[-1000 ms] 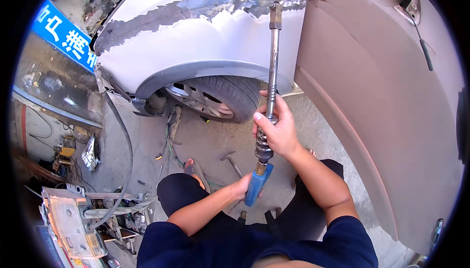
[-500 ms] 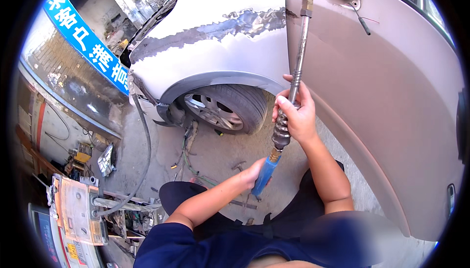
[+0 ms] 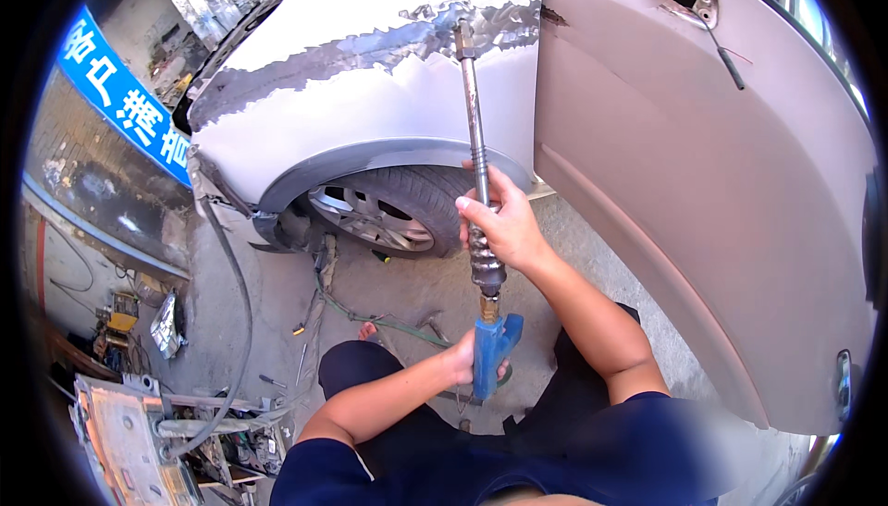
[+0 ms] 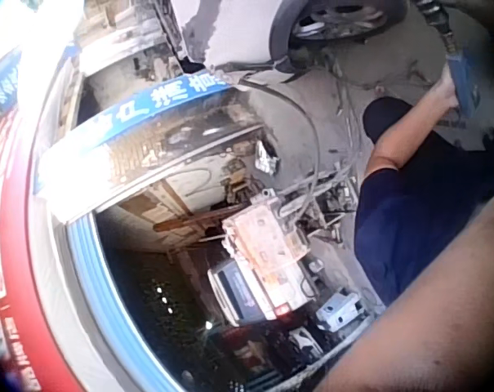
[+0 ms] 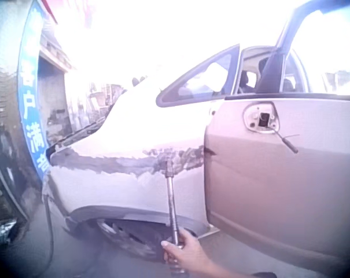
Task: The person uses a pneumatic dent puller to repeatedly tap and pull a dent on the rear quarter panel of a white car. They then switch to a screwdriver to pry and adjust the metal along the seam between the panel and the door.
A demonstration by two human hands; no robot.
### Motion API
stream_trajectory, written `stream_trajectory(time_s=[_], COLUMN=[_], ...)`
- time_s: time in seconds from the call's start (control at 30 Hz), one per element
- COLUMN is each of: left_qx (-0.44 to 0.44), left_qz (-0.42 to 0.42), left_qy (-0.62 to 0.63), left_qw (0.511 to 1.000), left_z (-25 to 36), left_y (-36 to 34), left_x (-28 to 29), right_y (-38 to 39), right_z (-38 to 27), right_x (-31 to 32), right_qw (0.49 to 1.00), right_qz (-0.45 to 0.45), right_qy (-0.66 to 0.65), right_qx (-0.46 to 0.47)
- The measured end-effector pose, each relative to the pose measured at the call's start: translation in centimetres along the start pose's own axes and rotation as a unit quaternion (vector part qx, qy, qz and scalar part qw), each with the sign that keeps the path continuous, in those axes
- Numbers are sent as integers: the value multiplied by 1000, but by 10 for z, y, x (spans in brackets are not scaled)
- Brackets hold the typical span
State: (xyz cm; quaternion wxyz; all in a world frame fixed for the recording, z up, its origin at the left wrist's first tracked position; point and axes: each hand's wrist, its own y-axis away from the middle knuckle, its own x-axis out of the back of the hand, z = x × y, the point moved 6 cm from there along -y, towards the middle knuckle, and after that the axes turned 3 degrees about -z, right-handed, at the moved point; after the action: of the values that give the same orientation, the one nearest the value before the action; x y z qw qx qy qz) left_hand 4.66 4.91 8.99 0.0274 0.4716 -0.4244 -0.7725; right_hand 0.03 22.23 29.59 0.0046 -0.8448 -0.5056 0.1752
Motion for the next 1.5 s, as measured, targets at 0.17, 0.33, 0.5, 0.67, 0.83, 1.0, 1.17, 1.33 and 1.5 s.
stream_trajectory(time_s=[0.17,0.33,0.5,0.67,0.83,1.0,1.17,1.33,1.5], left_qx=[48,41,55,64,72,69,72,66,60], left_qz=[-10,-19,-7,-11,-25,-30,-16,-17,-23], left_qy=[35,21,14,46,50,48,53,58,53], left_qw=[998,999,998,997,996,996,996,996,997], left_z=[-19,-15,-8,-11,-15,-16,-19,-19,-18], left_y=[0,-9,-15,-21,-25,-23,-21,-20,-18], left_x=[2,16,6,3,3,4,6,6,4], right_y=[-2,-2,-9,-10,-8,-8,-8,-9,-8], right_z=[19,21,18,16,15,16,17,18,18], right_x=[9,14,19,22,23,21,16,15,15], right_qw=[998,997,996,991,989,988,989,992,992], right_qz=[21,40,37,40,41,37,48,35,42], right_qy=[-15,48,67,116,131,131,116,100,91], right_qx=[-56,-39,-55,-56,-61,-67,-74,-74,-75])
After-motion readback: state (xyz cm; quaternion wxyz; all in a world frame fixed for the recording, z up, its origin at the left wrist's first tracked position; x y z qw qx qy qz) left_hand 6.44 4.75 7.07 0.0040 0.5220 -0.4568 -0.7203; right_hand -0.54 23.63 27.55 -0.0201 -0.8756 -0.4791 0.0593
